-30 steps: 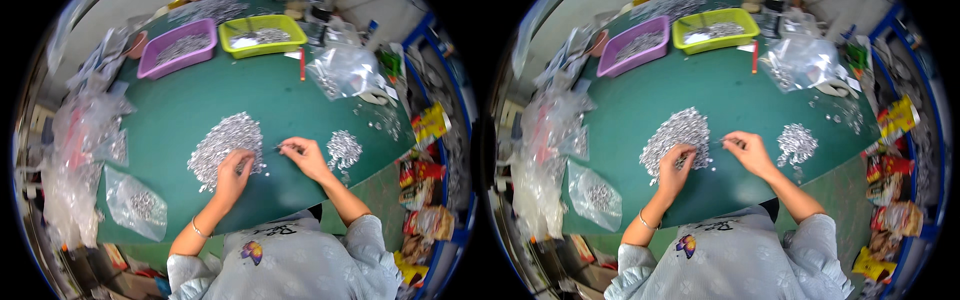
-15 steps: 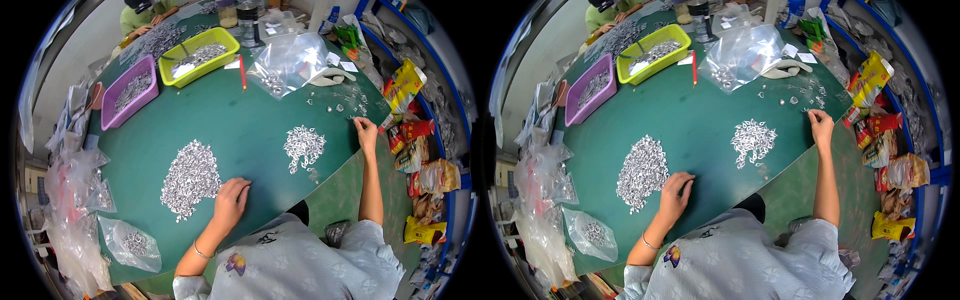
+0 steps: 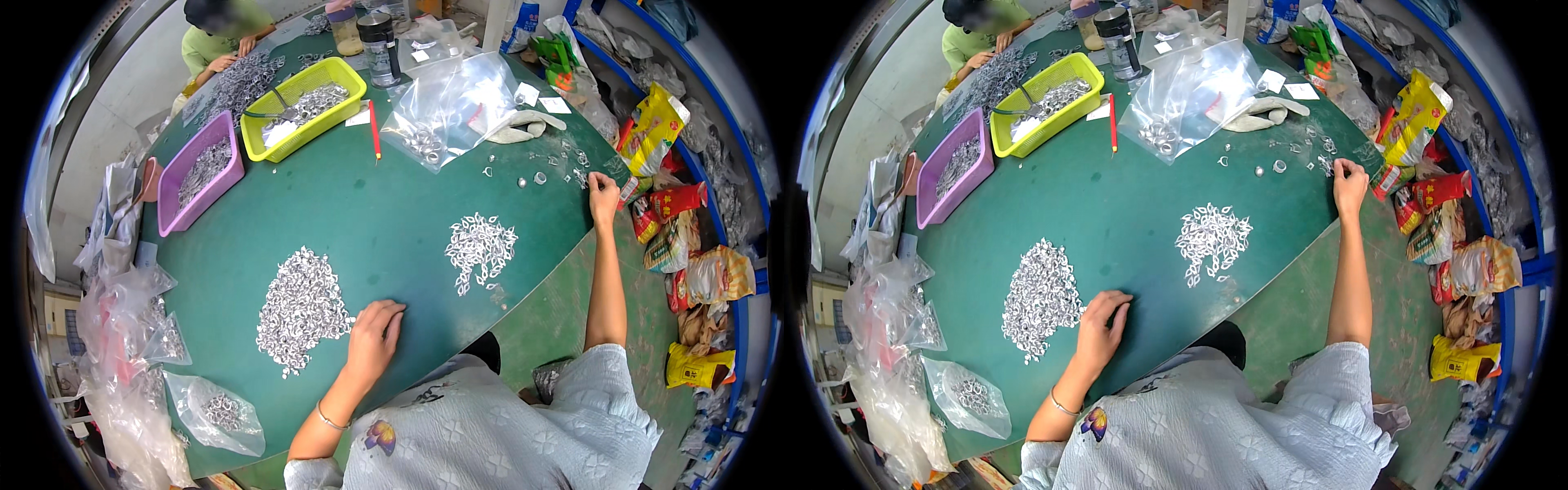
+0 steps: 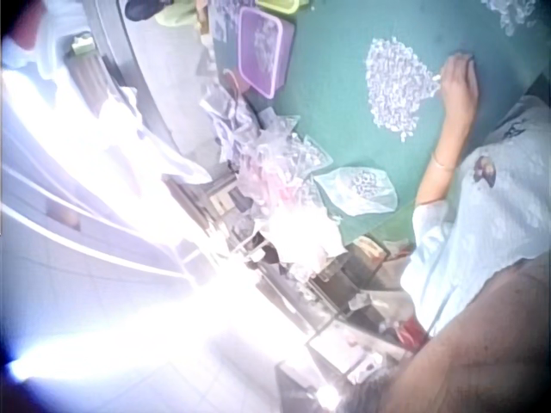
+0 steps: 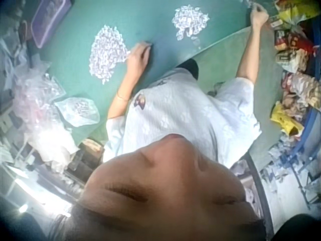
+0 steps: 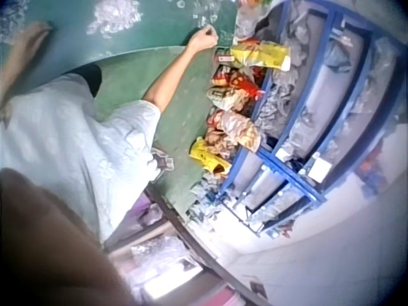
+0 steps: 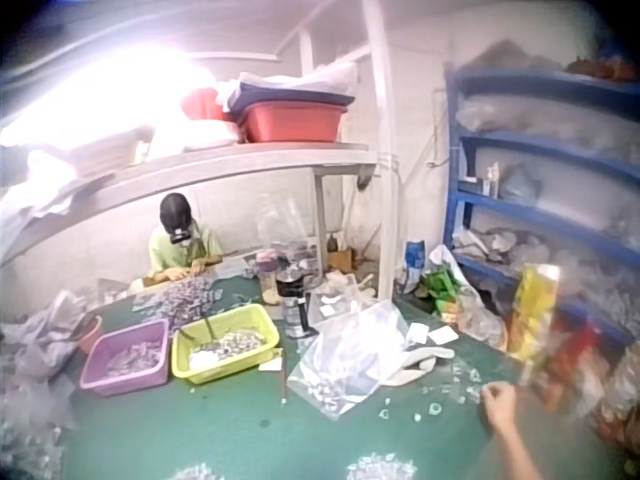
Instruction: The person sorts and assembles small silver metal components, likely washers and hooks, on a green table. They pick up individual pieces, connect them by hand, and place the finished assemblies into a clear plastic bag.
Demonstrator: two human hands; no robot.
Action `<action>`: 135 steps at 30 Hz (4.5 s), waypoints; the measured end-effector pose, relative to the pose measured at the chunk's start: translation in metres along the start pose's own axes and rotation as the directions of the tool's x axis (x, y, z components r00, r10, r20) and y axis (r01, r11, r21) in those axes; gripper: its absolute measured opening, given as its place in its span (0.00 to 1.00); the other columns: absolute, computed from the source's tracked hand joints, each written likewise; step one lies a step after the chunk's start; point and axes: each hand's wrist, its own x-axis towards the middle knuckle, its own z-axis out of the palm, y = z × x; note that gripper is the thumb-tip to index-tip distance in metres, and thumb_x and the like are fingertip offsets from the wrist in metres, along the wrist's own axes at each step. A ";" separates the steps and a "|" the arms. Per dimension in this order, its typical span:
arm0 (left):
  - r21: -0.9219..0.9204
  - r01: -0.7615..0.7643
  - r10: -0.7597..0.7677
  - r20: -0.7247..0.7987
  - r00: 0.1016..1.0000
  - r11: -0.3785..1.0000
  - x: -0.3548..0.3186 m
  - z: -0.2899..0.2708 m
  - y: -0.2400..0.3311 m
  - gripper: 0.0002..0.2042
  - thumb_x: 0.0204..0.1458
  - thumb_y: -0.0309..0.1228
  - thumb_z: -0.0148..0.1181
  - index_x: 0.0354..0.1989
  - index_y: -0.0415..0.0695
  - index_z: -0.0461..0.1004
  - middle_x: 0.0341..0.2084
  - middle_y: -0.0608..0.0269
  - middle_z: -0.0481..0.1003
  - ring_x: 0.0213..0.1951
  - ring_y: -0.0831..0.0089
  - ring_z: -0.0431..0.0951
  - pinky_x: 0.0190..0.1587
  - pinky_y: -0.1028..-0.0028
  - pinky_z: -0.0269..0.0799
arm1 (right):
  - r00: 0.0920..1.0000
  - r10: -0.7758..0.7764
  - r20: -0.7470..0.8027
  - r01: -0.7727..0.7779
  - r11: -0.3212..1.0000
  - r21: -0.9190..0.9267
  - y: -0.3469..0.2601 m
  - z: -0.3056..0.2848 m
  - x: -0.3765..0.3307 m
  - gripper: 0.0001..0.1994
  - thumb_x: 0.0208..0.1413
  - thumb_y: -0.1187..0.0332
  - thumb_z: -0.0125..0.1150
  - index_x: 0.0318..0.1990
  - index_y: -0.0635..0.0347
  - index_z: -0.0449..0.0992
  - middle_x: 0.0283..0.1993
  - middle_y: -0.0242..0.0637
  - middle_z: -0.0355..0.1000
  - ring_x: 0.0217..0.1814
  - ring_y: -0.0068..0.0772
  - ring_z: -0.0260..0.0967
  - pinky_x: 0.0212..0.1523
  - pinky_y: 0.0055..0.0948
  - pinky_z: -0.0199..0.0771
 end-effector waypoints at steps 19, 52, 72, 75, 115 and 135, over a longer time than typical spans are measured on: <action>-0.015 -0.205 0.204 0.198 0.959 0.979 0.114 0.117 0.007 0.23 0.60 0.30 0.48 0.63 0.35 0.58 0.62 0.45 0.60 0.67 0.51 0.54 0.68 0.54 0.46 | 0.583 -0.496 0.644 0.124 0.837 0.533 -0.170 -0.037 -0.170 0.32 0.58 0.54 0.54 0.66 0.63 0.57 0.69 0.55 0.53 0.72 0.55 0.49 0.70 0.43 0.48; 0.336 -0.470 0.573 -0.369 0.732 0.816 0.223 -0.148 0.055 0.23 0.48 0.16 0.54 0.55 0.38 0.64 0.55 0.45 0.65 0.61 0.48 0.63 0.64 0.60 0.58 | 0.246 -0.890 0.384 0.595 0.451 0.665 -0.201 -0.006 -0.161 0.15 0.47 0.62 0.70 0.42 0.56 0.77 0.47 0.39 0.65 0.50 0.44 0.61 0.50 0.38 0.63; 0.705 0.415 0.514 -0.706 0.487 0.575 0.385 -0.501 0.110 0.12 0.55 0.38 0.57 0.42 0.47 0.80 0.42 0.56 0.76 0.48 0.55 0.75 0.50 0.49 0.64 | 0.225 -0.882 0.414 0.630 0.455 0.629 -0.207 -0.004 -0.167 0.27 0.45 0.54 0.69 0.51 0.60 0.73 0.55 0.44 0.66 0.62 0.52 0.60 0.61 0.47 0.60; 0.716 0.426 0.468 -0.690 0.551 0.553 0.392 -0.504 0.112 0.11 0.55 0.39 0.57 0.40 0.48 0.81 0.42 0.56 0.77 0.48 0.55 0.75 0.50 0.49 0.64 | 0.215 -0.882 0.420 0.639 0.452 0.622 -0.209 -0.003 -0.165 0.27 0.45 0.54 0.69 0.50 0.60 0.74 0.56 0.44 0.67 0.62 0.51 0.61 0.62 0.47 0.60; 0.673 -0.725 0.987 -0.057 0.150 0.148 0.194 -0.224 0.144 0.11 0.37 0.26 0.61 0.30 0.36 0.76 0.22 0.61 0.71 0.21 0.67 0.71 0.22 0.72 0.66 | 0.645 -0.706 0.293 0.110 0.465 0.878 -0.291 -0.059 -0.168 0.21 0.54 0.63 0.60 0.52 0.68 0.72 0.51 0.45 0.72 0.54 0.43 0.68 0.59 0.40 0.60; -0.113 -0.165 0.125 -0.301 0.945 0.980 0.055 -0.050 0.053 0.12 0.43 0.17 0.67 0.34 0.39 0.71 0.27 0.60 0.72 0.29 0.66 0.74 0.32 0.72 0.71 | 0.621 -0.568 0.540 -0.384 0.381 0.841 -0.325 -0.040 -0.203 0.07 0.60 0.75 0.56 0.30 0.69 0.72 0.30 0.32 0.70 0.35 0.18 0.65 0.38 0.20 0.65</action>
